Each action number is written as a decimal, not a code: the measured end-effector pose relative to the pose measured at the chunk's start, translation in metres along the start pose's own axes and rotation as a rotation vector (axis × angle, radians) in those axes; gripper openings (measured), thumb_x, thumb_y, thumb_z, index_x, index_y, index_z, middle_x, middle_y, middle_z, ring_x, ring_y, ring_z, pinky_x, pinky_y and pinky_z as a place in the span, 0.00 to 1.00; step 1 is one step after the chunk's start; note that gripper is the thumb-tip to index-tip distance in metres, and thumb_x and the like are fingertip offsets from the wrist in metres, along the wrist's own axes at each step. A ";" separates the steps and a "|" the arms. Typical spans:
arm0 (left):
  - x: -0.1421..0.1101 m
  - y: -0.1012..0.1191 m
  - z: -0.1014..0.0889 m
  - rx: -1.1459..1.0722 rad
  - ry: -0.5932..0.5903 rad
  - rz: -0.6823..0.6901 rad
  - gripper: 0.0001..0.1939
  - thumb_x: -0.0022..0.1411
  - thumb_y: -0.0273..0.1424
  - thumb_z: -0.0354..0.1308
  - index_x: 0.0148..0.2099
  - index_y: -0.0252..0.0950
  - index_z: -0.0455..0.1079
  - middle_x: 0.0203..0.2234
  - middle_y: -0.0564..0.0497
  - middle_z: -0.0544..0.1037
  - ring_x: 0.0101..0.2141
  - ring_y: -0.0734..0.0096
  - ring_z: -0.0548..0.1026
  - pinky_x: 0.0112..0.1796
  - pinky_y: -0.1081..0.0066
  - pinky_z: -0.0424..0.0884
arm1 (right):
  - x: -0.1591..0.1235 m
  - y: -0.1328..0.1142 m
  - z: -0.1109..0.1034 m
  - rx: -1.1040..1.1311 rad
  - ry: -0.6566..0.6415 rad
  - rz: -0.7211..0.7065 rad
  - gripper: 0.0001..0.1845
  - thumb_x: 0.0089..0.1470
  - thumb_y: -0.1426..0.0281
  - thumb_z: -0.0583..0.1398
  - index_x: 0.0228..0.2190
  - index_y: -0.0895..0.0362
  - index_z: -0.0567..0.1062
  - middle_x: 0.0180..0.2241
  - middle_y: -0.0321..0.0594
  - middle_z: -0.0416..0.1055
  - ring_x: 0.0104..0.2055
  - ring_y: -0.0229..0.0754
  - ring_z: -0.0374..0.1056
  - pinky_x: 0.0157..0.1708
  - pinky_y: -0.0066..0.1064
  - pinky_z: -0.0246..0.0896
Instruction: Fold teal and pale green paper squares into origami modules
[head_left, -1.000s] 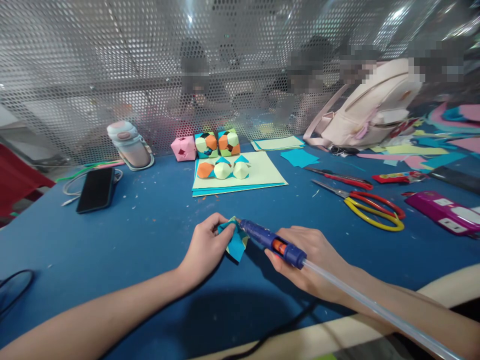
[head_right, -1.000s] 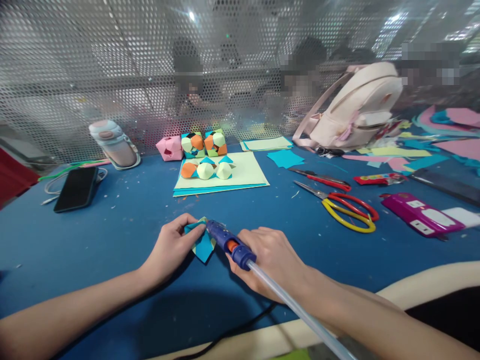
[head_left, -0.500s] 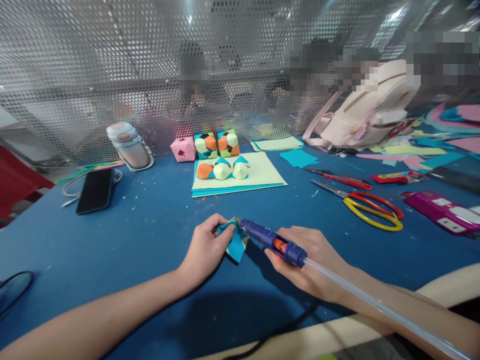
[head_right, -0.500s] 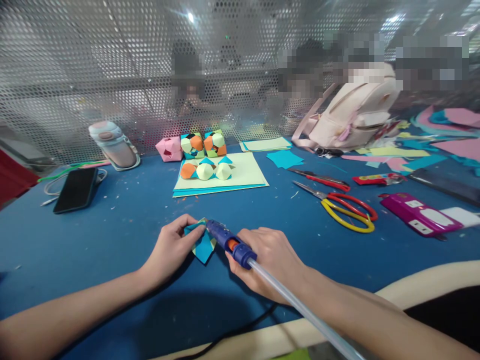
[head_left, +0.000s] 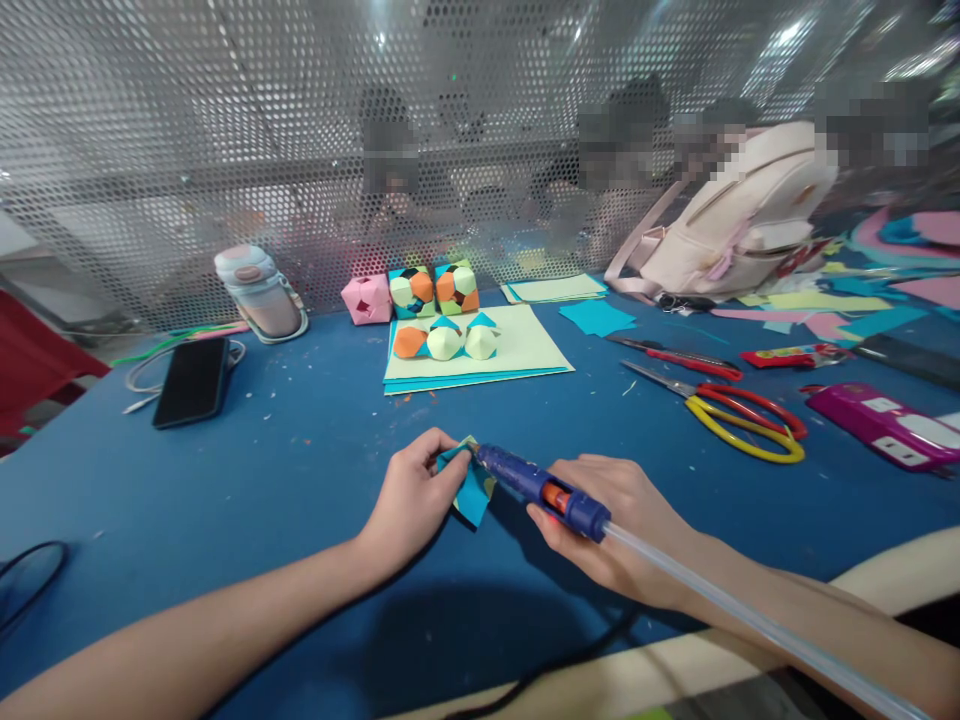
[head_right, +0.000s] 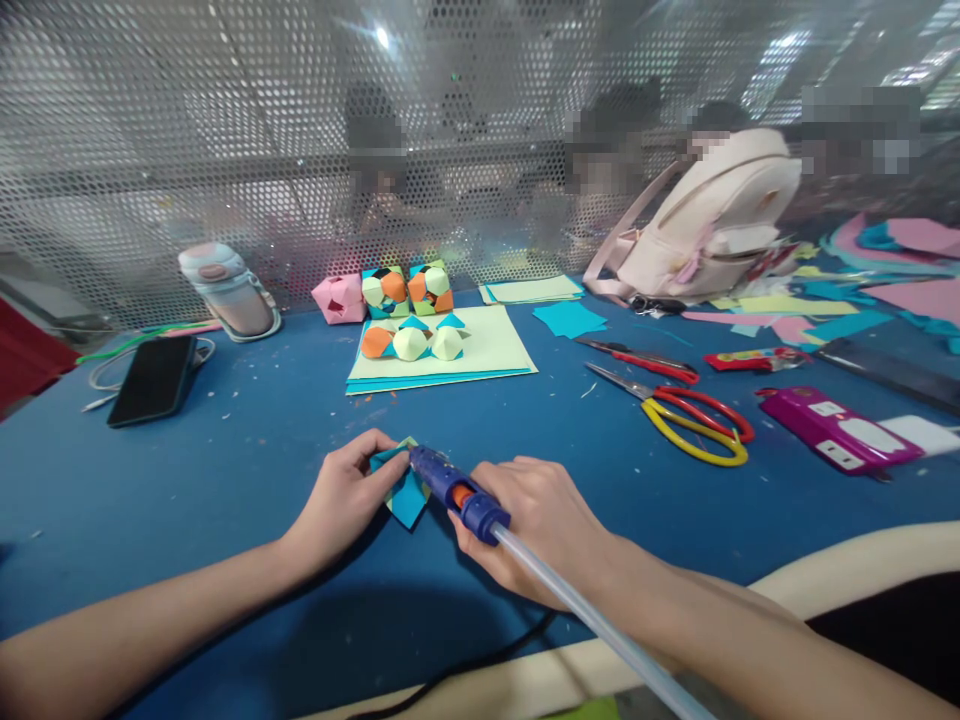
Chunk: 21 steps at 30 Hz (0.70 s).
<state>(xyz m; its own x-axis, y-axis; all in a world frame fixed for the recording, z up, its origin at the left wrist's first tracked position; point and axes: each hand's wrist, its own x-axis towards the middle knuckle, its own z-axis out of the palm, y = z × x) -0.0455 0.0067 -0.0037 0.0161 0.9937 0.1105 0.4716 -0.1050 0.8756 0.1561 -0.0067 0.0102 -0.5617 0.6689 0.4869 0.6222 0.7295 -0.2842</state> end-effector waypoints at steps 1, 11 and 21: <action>0.000 0.000 0.000 0.008 -0.001 0.005 0.11 0.56 0.36 0.53 0.27 0.35 0.66 0.17 0.59 0.61 0.21 0.77 0.56 0.23 0.77 0.55 | 0.000 0.000 0.000 0.003 -0.003 -0.003 0.12 0.55 0.68 0.53 0.21 0.56 0.63 0.17 0.34 0.63 0.19 0.36 0.56 0.23 0.28 0.48; 0.001 -0.003 0.000 0.040 0.020 0.027 0.11 0.57 0.36 0.53 0.27 0.35 0.67 0.17 0.58 0.61 0.21 0.77 0.56 0.23 0.77 0.55 | 0.000 -0.001 -0.001 -0.020 -0.013 0.026 0.12 0.55 0.68 0.54 0.21 0.56 0.62 0.17 0.33 0.62 0.19 0.37 0.57 0.23 0.27 0.48; 0.001 -0.001 -0.002 0.017 0.044 0.017 0.11 0.56 0.36 0.54 0.27 0.35 0.68 0.17 0.58 0.64 0.21 0.77 0.58 0.24 0.76 0.56 | 0.001 -0.002 -0.004 -0.026 -0.032 0.073 0.11 0.54 0.69 0.54 0.21 0.55 0.62 0.17 0.34 0.63 0.19 0.37 0.59 0.22 0.27 0.50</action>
<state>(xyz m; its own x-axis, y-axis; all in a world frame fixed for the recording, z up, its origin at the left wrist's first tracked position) -0.0475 0.0078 -0.0032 -0.0142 0.9891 0.1465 0.4866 -0.1212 0.8652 0.1564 -0.0081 0.0145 -0.5314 0.7244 0.4391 0.6755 0.6752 -0.2965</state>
